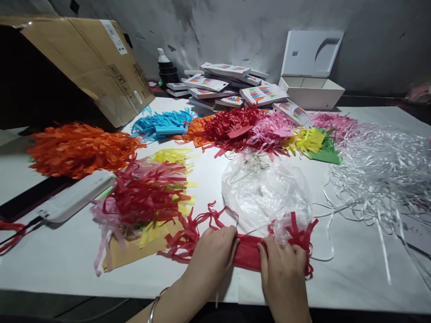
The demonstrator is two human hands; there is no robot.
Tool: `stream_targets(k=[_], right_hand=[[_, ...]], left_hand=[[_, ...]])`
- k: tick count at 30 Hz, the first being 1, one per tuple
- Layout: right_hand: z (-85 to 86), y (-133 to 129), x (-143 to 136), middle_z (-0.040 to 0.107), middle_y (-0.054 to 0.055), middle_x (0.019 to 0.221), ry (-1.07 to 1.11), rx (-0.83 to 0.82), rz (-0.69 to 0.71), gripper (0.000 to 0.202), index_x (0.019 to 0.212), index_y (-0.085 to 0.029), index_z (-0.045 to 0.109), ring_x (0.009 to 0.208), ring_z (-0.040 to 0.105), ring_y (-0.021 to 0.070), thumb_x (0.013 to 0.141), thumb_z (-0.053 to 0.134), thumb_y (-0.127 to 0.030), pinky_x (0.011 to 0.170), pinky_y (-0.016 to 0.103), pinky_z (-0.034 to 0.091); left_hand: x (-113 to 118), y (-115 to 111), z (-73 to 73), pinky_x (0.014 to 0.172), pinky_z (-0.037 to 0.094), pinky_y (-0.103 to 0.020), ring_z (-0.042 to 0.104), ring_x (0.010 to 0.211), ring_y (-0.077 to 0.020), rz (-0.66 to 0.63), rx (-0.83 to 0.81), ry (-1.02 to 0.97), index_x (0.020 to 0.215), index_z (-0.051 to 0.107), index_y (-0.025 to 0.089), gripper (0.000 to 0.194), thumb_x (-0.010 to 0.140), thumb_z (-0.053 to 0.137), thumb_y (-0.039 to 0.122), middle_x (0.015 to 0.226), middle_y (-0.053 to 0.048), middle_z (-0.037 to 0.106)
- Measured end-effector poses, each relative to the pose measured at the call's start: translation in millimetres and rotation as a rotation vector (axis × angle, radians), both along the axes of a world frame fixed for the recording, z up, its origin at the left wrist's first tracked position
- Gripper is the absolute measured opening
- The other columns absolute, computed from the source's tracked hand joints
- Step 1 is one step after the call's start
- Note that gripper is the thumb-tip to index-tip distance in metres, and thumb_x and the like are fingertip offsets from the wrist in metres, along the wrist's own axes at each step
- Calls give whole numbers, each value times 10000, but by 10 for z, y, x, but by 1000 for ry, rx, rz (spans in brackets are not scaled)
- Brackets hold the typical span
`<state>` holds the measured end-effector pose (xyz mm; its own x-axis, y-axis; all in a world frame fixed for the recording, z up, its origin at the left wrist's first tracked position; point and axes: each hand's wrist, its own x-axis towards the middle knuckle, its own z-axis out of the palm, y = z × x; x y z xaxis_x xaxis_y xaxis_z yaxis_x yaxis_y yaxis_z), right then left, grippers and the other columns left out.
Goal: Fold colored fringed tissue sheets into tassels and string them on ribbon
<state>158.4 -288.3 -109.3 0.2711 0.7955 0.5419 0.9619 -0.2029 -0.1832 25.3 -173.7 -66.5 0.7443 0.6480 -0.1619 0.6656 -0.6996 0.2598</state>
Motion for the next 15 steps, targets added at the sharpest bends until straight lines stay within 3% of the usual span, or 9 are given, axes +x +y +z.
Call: stream_targets(k=[5, 9, 12, 15], right_hand=[[-24, 14, 33, 611, 27, 691, 26, -6, 8, 106, 944, -170, 626, 626, 525, 199, 989, 531, -185, 772, 409, 363], [93, -31, 37, 694, 107, 899, -18, 70, 4, 122, 1046, -141, 644, 874, 615, 278, 968, 555, -171, 846, 455, 372], [131, -115, 8, 719, 72, 918, -20, 101, 193, 104, 1031, -175, 676, 931, 628, 264, 944, 625, -201, 908, 460, 353], [51, -163, -47, 738, 56, 925, 12, 84, 309, 149, 1058, -175, 687, 926, 642, 248, 957, 579, -157, 944, 466, 346]], left_hand=[[19, 27, 33, 617, 465, -328, 715, 690, -262, 3, 53, 7, 844, 578, 191, 209, 935, 447, 56, 745, -69, 735], [34, 35, 42, 570, 445, -305, 717, 661, -264, 12, 80, 9, 847, 578, 198, 177, 927, 472, 82, 713, -71, 732], [48, 41, 39, 557, 432, -300, 712, 662, -262, 26, 65, 7, 849, 578, 199, 171, 947, 472, 107, 723, -72, 735], [29, 43, 31, 569, 449, -317, 700, 664, -267, 36, 34, 11, 851, 591, 190, 156, 957, 494, 128, 722, -72, 728]])
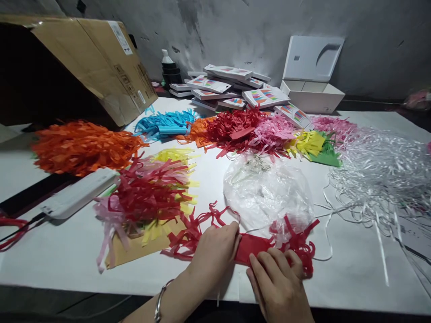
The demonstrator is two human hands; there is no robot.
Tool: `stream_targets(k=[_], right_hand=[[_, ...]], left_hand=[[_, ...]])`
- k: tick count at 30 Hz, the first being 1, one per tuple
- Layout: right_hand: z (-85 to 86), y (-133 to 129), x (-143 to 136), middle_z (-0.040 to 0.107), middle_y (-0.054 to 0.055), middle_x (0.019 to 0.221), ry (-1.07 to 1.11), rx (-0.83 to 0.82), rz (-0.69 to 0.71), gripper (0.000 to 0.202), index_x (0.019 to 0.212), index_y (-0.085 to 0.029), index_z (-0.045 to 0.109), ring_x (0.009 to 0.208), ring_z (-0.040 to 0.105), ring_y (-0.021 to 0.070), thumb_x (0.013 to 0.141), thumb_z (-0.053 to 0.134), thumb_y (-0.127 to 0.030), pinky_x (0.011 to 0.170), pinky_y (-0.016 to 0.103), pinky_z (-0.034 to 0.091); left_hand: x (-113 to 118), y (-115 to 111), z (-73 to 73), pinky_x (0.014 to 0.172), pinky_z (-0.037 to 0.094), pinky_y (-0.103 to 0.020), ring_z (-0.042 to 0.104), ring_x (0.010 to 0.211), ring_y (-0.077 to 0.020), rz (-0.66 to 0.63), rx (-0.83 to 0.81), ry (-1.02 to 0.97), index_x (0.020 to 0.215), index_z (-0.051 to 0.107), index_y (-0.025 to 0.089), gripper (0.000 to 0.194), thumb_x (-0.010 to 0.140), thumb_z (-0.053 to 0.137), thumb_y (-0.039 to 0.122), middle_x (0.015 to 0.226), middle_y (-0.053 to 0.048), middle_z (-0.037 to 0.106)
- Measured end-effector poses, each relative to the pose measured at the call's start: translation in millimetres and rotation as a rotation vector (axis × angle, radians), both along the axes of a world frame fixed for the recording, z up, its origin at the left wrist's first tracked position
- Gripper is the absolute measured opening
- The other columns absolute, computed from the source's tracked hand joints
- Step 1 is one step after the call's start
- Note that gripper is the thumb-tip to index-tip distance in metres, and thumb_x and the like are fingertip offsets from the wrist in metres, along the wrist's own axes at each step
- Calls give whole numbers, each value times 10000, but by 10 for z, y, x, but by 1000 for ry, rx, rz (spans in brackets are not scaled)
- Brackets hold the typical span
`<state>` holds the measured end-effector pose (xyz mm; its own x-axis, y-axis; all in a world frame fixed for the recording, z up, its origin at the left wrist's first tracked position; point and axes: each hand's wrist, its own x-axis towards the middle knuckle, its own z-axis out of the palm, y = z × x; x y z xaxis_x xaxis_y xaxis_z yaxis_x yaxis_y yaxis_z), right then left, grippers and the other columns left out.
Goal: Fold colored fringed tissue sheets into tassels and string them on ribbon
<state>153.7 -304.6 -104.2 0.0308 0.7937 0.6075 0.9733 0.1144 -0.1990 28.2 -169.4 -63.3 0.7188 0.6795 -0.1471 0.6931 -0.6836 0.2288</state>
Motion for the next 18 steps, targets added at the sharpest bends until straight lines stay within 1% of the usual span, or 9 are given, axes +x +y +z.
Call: stream_targets(k=[2, 3, 4, 6, 8, 10, 12, 15, 18], right_hand=[[-69, 1, -28, 732, 56, 883, 42, 45, -15, 194, 1013, -166, 686, 902, 644, 238, 965, 511, -95, 952, 470, 351], [-90, 6, -36, 720, 52, 850, 62, 76, -23, 202, 976, -165, 681, 874, 640, 227, 966, 496, -85, 948, 467, 355], [-98, 13, -41, 705, 48, 823, 85, 97, -32, 196, 942, -164, 674, 849, 633, 217, 966, 495, -88, 942, 462, 359], [-80, 23, -48, 676, 41, 799, 158, 89, -38, 168, 900, -168, 655, 812, 613, 199, 962, 512, -107, 928, 446, 367], [-43, 32, -59, 679, 50, 840, 216, 56, -18, 149, 924, -173, 654, 837, 609, 204, 970, 514, -150, 941, 450, 366], [-21, 36, -71, 704, 63, 921, 202, 24, 9, 182, 992, -179, 665, 910, 618, 226, 997, 484, -199, 992, 477, 339], [-25, 31, -69, 719, 63, 962, 146, 23, 13, 226, 1011, -180, 667, 969, 617, 239, 1019, 441, -191, 1039, 497, 304], [-53, 2, -26, 708, 47, 916, 106, 6, 22, 230, 915, -177, 642, 967, 608, 224, 1017, 441, -130, 1035, 477, 305], [-67, -2, 25, 670, 38, 876, 136, -45, -9, 275, 839, -194, 595, 907, 584, 206, 1043, 411, -178, 1002, 461, 307]], left_hand=[[-51, -11, -10, 619, 487, -343, 689, 707, -268, -7, 17, -82, 881, 610, 180, 65, 936, 575, 177, 776, -78, 727], [-88, -22, -18, 685, 512, -383, 686, 772, -280, -32, 52, -164, 926, 624, 176, 51, 909, 636, 222, 849, -90, 731], [-131, -37, -27, 784, 519, -448, 676, 865, -300, -78, 95, -263, 991, 636, 176, 160, 875, 693, 271, 950, -108, 729], [-218, -75, -52, 1011, 403, -588, 621, 1055, -327, -208, 182, -446, 1089, 642, 209, 283, 841, 740, 304, 1128, -108, 703], [-290, -116, -88, 1144, 222, -616, 581, 1130, -291, -325, 205, -533, 1045, 653, 245, 164, 886, 685, 222, 1132, -50, 706], [-339, -149, -138, 1176, 169, -569, 596, 1062, -231, -383, 169, -528, 936, 651, 241, 134, 927, 600, 118, 1008, 1, 720], [-373, -167, -204, 1162, 207, -535, 609, 964, -199, -387, 118, -505, 898, 641, 231, 150, 939, 581, 101, 918, 21, 709], [-417, -174, -307, 1117, 270, -503, 609, 896, -183, -341, 89, -539, 892, 636, 230, 136, 944, 583, 116, 870, 27, 696], [-439, -172, -346, 1069, 301, -505, 595, 883, -195, -253, 104, -581, 857, 625, 218, 186, 968, 505, 128, 864, 3, 679]])
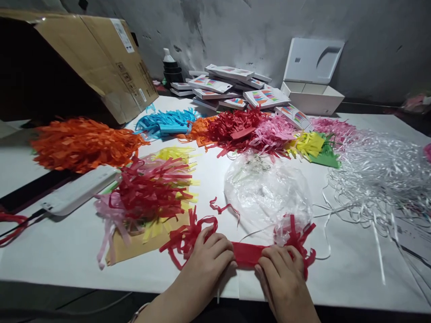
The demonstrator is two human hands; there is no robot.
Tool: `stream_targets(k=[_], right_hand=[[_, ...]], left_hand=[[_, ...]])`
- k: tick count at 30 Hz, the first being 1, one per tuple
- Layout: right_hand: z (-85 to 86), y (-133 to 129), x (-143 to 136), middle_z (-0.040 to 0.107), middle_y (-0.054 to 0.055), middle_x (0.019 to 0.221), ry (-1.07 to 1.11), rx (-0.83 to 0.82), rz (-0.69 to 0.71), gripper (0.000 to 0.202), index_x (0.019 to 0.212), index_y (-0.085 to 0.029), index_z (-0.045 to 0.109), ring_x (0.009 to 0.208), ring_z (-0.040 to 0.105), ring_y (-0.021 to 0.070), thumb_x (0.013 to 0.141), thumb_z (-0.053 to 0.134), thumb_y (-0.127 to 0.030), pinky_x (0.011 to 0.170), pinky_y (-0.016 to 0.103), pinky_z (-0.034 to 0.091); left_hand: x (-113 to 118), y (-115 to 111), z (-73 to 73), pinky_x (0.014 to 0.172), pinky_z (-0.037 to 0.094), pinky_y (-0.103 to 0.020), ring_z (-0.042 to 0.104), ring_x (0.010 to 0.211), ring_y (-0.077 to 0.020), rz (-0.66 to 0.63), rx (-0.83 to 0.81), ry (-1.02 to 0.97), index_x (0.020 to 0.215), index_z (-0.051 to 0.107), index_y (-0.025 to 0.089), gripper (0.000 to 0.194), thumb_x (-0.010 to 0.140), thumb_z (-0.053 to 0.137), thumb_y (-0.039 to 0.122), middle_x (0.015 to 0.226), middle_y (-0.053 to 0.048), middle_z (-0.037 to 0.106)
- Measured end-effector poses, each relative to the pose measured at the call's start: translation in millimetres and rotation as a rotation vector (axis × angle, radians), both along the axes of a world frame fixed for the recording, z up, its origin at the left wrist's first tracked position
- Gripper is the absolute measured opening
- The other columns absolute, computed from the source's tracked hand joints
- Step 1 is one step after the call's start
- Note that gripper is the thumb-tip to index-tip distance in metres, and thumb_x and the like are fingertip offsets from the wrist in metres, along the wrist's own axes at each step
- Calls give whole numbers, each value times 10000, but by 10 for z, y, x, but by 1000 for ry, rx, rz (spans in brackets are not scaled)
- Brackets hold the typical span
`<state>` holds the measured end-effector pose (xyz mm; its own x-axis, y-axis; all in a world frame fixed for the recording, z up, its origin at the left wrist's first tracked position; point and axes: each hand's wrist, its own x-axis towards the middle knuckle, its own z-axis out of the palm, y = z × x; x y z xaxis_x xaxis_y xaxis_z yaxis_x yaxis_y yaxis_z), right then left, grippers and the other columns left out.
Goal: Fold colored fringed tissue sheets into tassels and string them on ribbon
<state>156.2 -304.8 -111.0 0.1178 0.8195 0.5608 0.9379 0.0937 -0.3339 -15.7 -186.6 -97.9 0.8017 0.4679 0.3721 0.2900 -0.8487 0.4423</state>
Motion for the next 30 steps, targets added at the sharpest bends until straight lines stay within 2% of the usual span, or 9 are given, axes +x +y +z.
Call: stream_targets(k=[5, 8, 11, 14, 17, 20, 23, 27, 30], right_hand=[[34, 114, 27, 582, 33, 745, -84, -127, -165, 307, 756, -210, 539, 752, 497, 218, 1029, 400, -197, 871, 450, 339], [78, 155, 44, 582, 34, 732, -153, -211, -215, 260, 741, -215, 536, 725, 501, 228, 993, 478, -189, 821, 447, 344], [118, 135, 54, 646, 69, 842, -162, -136, -241, 145, 861, -192, 602, 847, 579, 257, 978, 518, -175, 870, 469, 358], [131, 102, 25, 696, 88, 982, -145, 29, -106, 100, 1031, -171, 647, 965, 614, 262, 954, 583, -163, 949, 476, 360], [107, 106, -34, 720, 53, 936, -126, 69, 58, 161, 1053, -176, 663, 934, 631, 232, 976, 532, -124, 980, 462, 344], [86, 131, -66, 698, 31, 844, -92, 19, 83, 223, 991, -177, 655, 841, 622, 194, 992, 455, -79, 962, 437, 342], [107, 140, -75, 658, 15, 790, 12, 34, 75, 200, 884, -185, 625, 774, 582, 168, 988, 482, -92, 918, 407, 341], [132, 136, -125, 648, 24, 834, 45, -30, 129, 204, 930, -188, 623, 795, 551, 185, 1033, 447, -198, 930, 423, 305], [107, 119, -146, 621, 12, 778, -28, -69, 147, 292, 873, -193, 609, 761, 518, 179, 1048, 377, -157, 917, 412, 299]], left_hand=[[76, 31, 127, 934, 381, -534, 558, 855, -247, 211, 8, 128, 774, 618, 184, 250, 962, 455, 159, 877, -65, 648], [142, 65, 196, 883, 405, -528, 556, 852, -260, 243, 22, 230, 766, 640, 176, 233, 948, 494, 174, 879, -77, 652], [185, 88, 216, 853, 415, -505, 555, 853, -262, 250, 47, 293, 755, 655, 179, 197, 923, 553, 176, 873, -73, 657], [202, 105, 213, 836, 418, -480, 549, 841, -256, 245, 77, 314, 739, 653, 188, 177, 904, 591, 171, 855, -60, 654], [186, 119, 202, 841, 427, -478, 559, 846, -253, 236, 59, 315, 745, 636, 189, 168, 906, 594, 170, 857, -55, 654], [123, 106, 186, 927, 411, -537, 582, 940, -279, 220, 26, 207, 897, 646, 184, 42, 881, 652, 222, 989, -82, 668], [45, 50, 179, 1081, 287, -608, 560, 1104, -299, 93, 44, 76, 1016, 645, 215, 143, 877, 677, 228, 1146, -79, 661], [13, -17, 156, 1109, 272, -534, 592, 991, -212, -9, 50, 23, 872, 646, 226, 159, 932, 580, 94, 949, -4, 697], [8, -8, 114, 1026, 345, -495, 582, 896, -205, -7, -6, -9, 817, 630, 210, 144, 939, 588, 147, 863, -10, 682]])
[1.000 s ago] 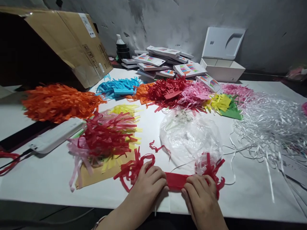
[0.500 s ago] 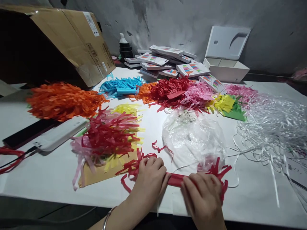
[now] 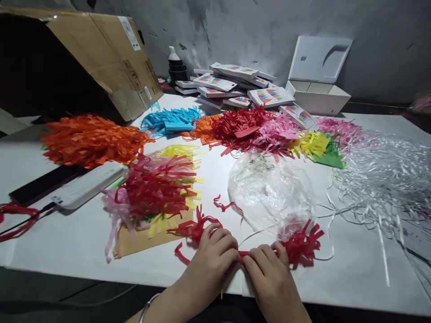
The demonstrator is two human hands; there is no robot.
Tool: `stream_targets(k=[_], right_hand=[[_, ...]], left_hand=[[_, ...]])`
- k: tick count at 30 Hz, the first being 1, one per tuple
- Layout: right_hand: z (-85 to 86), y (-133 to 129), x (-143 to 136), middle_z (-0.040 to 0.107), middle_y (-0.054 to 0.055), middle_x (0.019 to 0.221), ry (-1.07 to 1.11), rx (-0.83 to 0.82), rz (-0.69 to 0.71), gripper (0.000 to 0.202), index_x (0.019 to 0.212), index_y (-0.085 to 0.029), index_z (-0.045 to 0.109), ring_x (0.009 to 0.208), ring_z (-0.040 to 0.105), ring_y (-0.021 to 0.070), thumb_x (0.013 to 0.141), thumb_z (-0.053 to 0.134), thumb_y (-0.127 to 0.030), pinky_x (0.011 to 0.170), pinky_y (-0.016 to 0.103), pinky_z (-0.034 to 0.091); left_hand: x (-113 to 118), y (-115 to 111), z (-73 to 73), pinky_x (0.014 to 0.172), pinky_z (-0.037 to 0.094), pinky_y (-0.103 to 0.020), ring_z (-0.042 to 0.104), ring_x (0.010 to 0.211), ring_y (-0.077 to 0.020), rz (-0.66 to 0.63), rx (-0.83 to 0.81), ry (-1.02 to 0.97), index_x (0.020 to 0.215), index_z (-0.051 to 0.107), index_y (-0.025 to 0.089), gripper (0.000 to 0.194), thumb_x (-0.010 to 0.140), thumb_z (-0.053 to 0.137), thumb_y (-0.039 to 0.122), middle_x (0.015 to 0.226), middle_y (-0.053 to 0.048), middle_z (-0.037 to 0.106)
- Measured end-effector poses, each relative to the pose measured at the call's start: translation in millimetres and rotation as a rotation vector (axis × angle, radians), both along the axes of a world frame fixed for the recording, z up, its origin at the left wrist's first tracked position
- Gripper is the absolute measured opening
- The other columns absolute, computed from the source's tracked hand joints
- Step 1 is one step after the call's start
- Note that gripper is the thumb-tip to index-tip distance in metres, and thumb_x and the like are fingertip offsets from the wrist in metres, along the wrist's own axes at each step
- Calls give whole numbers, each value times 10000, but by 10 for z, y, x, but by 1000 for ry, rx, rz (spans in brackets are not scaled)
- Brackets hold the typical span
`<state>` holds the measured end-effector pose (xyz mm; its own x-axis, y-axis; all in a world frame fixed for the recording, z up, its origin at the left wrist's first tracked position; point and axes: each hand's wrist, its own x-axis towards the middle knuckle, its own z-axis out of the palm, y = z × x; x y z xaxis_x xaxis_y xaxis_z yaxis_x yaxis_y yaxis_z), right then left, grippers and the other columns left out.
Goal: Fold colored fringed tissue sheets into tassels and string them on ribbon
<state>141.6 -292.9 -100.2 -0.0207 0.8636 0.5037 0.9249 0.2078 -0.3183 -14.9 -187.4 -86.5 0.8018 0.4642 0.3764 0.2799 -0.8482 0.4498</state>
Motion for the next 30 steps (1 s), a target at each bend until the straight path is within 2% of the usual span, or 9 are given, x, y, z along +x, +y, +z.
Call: stream_targets(k=[3, 8, 13, 15, 18, 21, 23, 26, 30], right_hand=[[-25, -54, 61, 619, 16, 774, 14, 19, -22, 315, 851, -189, 603, 776, 517, 180, 1046, 362, -132, 922, 410, 308], [-20, -139, 202, 648, 50, 903, 10, -7, -113, 240, 909, -189, 613, 882, 556, 213, 1034, 411, -156, 950, 438, 309], [-32, -108, 177, 637, 40, 878, -24, -79, -285, 251, 818, -213, 573, 856, 551, 232, 1025, 431, -228, 959, 472, 319], [-35, -93, 156, 645, 40, 890, -27, -91, -316, 225, 843, -215, 589, 854, 557, 230, 1019, 450, -233, 964, 476, 322], [-33, -87, 129, 674, 54, 954, -6, -5, -265, 209, 953, -210, 634, 921, 584, 229, 1027, 439, -202, 1004, 482, 311], [-30, -83, 90, 695, 50, 923, 22, 90, -141, 233, 965, -197, 651, 951, 599, 223, 1026, 429, -163, 1042, 490, 297], [-23, -68, 59, 699, 41, 895, 34, 93, -82, 211, 969, -189, 657, 931, 602, 216, 1011, 455, -148, 1057, 489, 293], [-7, -25, 16, 691, 32, 865, 31, 78, -58, 182, 987, -186, 657, 895, 596, 204, 1004, 480, -148, 1047, 467, 293], [7, 33, -34, 639, 20, 782, -18, 29, -49, 255, 897, -188, 622, 796, 551, 183, 1019, 411, -114, 983, 435, 303]], left_hand=[[-58, 26, -22, 962, 364, -481, 556, 858, -211, 5, -79, -17, 788, 611, 208, 171, 954, 572, 195, 844, -14, 662], [-159, -2, 26, 953, 349, -477, 540, 895, -218, 48, -172, 36, 842, 610, 214, 204, 979, 471, 153, 906, -26, 640], [-74, -33, 30, 931, 345, -498, 536, 889, -233, 173, -138, 84, 788, 564, 195, 161, 926, 509, 134, 926, -40, 606], [-39, -28, 13, 923, 347, -499, 541, 886, -237, 205, -104, 90, 802, 567, 191, 124, 882, 536, 102, 938, -47, 604], [-27, -20, 1, 930, 339, -487, 548, 886, -229, 118, -31, 95, 867, 603, 203, 159, 875, 542, 56, 960, -38, 629], [-36, -19, 12, 961, 316, -489, 549, 891, -223, -5, 26, 120, 915, 619, 211, 149, 914, 552, 78, 936, -18, 659], [-37, -15, 18, 975, 305, -497, 543, 882, -222, -30, 38, 133, 910, 613, 203, 91, 934, 568, 126, 910, -15, 661], [-22, 6, 8, 958, 310, -482, 530, 845, -210, -55, 64, 108, 875, 600, 188, 112, 947, 550, 117, 871, -16, 652], [-2, 30, -3, 930, 317, -451, 524, 847, -208, -57, 36, 92, 867, 590, 177, 128, 957, 532, 108, 889, -28, 653]])
